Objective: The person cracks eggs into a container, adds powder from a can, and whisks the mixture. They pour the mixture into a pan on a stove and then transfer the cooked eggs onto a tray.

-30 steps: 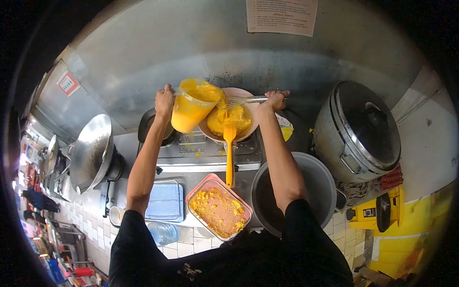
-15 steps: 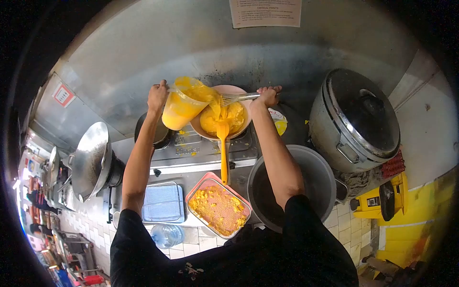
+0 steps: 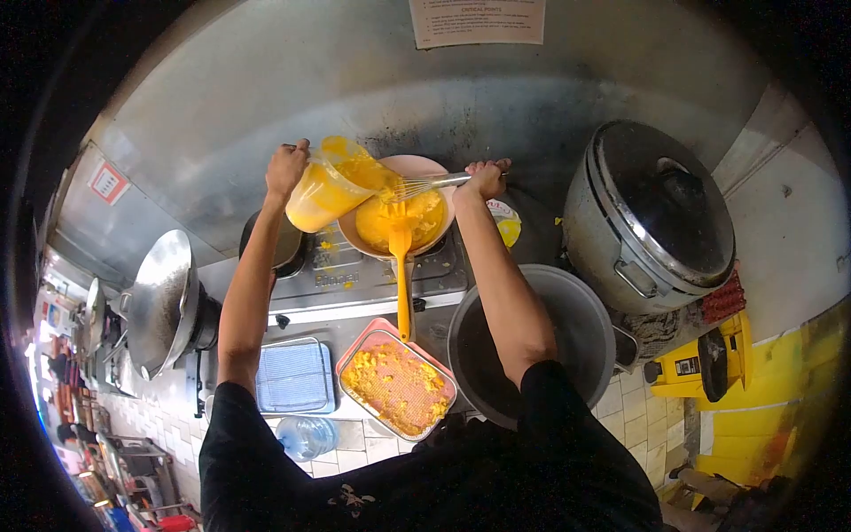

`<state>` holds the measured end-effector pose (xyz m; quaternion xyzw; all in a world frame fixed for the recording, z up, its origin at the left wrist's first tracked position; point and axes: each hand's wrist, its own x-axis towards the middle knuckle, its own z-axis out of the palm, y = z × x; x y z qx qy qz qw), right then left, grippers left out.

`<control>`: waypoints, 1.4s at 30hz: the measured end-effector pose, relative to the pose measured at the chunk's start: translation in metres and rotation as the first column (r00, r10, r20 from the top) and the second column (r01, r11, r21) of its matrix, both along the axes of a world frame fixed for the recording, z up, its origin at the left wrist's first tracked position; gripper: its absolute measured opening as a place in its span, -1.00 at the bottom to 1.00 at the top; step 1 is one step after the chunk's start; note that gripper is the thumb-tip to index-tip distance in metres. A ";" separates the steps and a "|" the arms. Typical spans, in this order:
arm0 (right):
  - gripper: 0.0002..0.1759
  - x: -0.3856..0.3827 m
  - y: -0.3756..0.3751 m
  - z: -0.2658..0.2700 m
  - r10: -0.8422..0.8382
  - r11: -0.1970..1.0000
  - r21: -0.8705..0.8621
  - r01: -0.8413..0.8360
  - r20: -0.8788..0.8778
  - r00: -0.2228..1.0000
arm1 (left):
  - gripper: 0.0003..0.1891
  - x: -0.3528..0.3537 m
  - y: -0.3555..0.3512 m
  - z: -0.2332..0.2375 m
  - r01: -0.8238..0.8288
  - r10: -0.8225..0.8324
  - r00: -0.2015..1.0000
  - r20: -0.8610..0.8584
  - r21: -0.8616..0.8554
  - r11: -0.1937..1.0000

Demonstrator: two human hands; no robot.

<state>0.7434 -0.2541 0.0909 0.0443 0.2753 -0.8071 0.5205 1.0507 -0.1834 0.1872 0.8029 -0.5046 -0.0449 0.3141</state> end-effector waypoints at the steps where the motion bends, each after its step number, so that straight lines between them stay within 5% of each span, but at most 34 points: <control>1: -0.55 0.001 0.000 0.002 0.002 1.000 0.017 -0.002 -0.002 1.000 | -0.49 -0.001 -0.001 0.001 0.002 -0.002 1.000 0.016 0.009 1.000; 18: -0.49 0.007 0.015 -0.006 0.019 0.992 0.128 -0.022 0.027 0.999 | -0.46 -0.032 -0.004 0.025 0.056 -0.082 0.963 0.257 0.106 0.993; 31: -0.50 -0.002 0.019 -0.003 0.003 0.995 0.099 -0.009 0.059 0.998 | -0.45 -0.048 -0.007 0.033 0.124 -0.155 0.942 0.297 0.122 0.985; 42: -0.51 -0.001 0.024 0.003 0.018 0.998 0.060 -0.021 0.036 0.999 | -0.49 -0.054 -0.013 0.044 0.165 -0.180 0.850 0.494 0.075 0.983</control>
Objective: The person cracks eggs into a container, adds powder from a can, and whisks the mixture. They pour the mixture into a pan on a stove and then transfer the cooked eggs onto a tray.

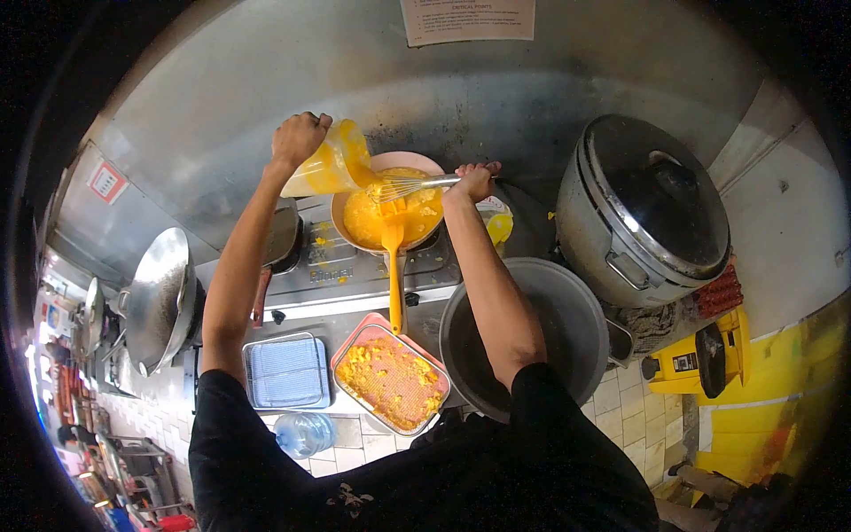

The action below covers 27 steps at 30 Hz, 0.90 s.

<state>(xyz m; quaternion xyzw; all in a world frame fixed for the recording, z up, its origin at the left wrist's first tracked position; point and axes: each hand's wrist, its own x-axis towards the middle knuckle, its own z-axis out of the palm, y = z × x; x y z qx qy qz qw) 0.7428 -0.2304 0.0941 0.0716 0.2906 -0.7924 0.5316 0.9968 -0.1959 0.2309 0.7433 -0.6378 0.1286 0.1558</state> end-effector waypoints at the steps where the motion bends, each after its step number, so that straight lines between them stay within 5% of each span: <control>1: -0.51 0.000 0.000 0.002 0.001 1.000 0.009 -0.001 -0.006 1.000 | -0.49 0.000 0.000 0.000 0.007 -0.006 1.000 0.028 -0.015 1.000; 13: -0.51 0.001 0.002 0.003 0.001 0.999 0.044 0.001 -0.042 0.999 | -0.52 -0.021 0.007 -0.007 0.121 -0.115 0.970 0.213 -0.016 0.993; 19: -0.51 0.000 0.003 0.000 -0.005 0.997 0.080 0.007 -0.032 0.999 | -0.49 -0.028 0.017 -0.012 0.150 -0.144 0.977 0.154 -0.030 0.988; 22: -0.52 -0.001 0.006 0.001 -0.009 0.997 0.072 0.011 -0.032 0.999 | -0.48 -0.013 0.013 -0.020 0.101 -0.096 0.993 0.069 -0.077 0.992; 27: -0.53 -0.008 0.004 0.001 -0.017 1.000 0.025 0.018 -0.041 0.999 | -0.48 0.027 0.011 -0.035 -0.042 0.010 0.952 -0.307 -0.096 0.994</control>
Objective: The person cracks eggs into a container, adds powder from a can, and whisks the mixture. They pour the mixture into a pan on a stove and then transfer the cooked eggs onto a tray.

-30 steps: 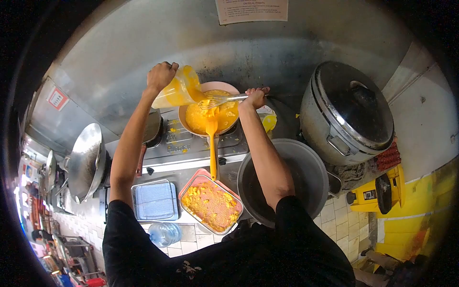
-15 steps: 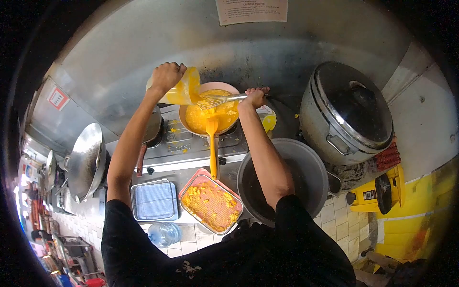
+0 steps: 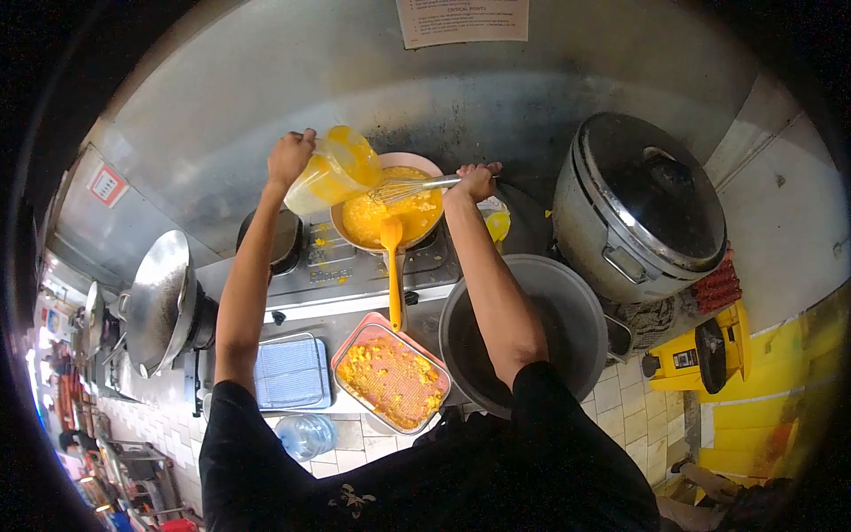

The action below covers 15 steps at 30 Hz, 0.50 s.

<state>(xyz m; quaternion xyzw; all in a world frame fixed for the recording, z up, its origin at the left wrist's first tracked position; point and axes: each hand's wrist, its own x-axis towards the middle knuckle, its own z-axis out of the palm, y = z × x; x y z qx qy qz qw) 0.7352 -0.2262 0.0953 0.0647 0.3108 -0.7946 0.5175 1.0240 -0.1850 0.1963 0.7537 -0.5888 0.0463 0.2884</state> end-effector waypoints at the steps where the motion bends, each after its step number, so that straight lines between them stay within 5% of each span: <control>1: -0.53 -0.001 -0.001 0.002 -0.006 1.000 -0.004 0.006 0.001 1.000 | -0.47 0.012 -0.002 -0.006 -0.016 0.015 0.997 -0.076 -0.018 1.000; 4: -0.52 -0.006 -0.007 0.008 -0.021 1.000 -0.023 0.021 -0.014 1.000 | -0.49 0.055 -0.017 -0.035 0.007 -0.046 0.910 -0.412 -0.095 0.995; 7: -0.52 -0.010 -0.009 0.015 -0.026 0.999 -0.044 0.024 -0.051 0.998 | -0.50 0.057 0.008 -0.029 -0.003 -0.138 0.679 -0.721 -0.191 0.982; 15: -0.50 -0.012 -0.014 0.019 -0.020 0.999 -0.048 0.016 -0.097 0.995 | -0.51 0.050 0.046 -0.051 -0.195 -0.255 0.361 -0.897 -0.340 0.920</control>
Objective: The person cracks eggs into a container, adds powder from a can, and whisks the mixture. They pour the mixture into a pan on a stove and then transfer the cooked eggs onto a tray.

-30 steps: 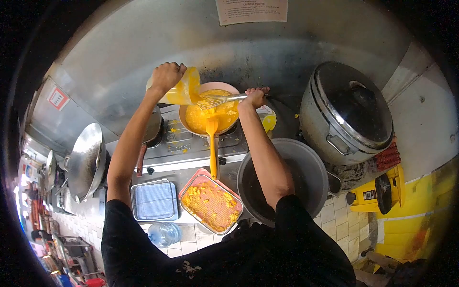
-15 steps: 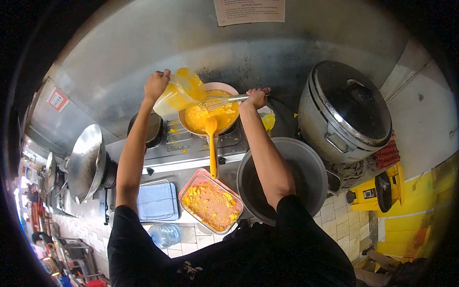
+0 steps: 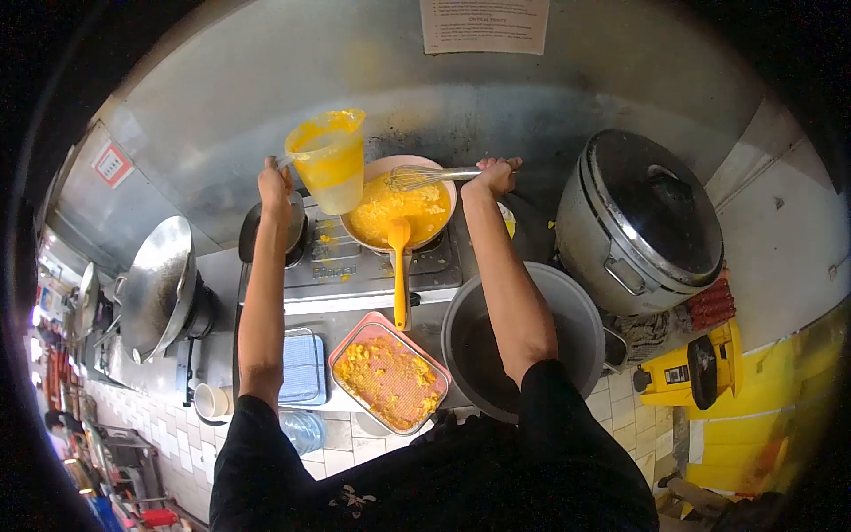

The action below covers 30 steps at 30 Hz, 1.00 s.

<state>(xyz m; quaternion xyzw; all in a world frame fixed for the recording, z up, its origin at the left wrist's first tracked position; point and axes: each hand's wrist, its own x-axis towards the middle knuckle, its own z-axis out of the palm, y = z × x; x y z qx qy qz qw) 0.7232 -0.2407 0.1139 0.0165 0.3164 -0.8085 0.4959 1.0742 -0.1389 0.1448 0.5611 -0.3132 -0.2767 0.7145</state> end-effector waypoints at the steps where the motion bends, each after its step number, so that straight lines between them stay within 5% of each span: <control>1: -0.50 0.000 -0.002 -0.002 -0.007 1.000 0.005 0.007 -0.005 1.000 | -0.53 0.001 0.003 -0.007 0.018 -0.019 1.000 -0.023 -0.037 0.999; 12: -0.51 -0.008 -0.003 0.032 -0.006 0.996 -0.085 0.002 -0.050 0.999 | -0.48 -0.036 0.024 -0.043 -0.262 0.254 0.961 -0.113 -0.064 0.963; 19: -0.54 -0.007 -0.013 0.156 0.039 0.895 -0.443 -0.049 -0.032 0.999 | -0.31 -0.062 0.013 -0.035 -0.480 0.402 0.794 0.456 0.063 0.875; 26: -0.85 0.055 0.000 0.210 0.085 0.886 -0.437 -0.153 -0.172 0.981 | -0.30 -0.094 -0.013 -0.028 -0.357 0.347 0.889 0.298 -0.022 0.934; 30: -0.66 0.088 0.006 0.156 0.129 0.727 -0.485 -0.487 -0.600 0.790 | -0.35 -0.106 -0.004 -0.023 -0.321 0.336 0.939 0.070 -0.174 0.931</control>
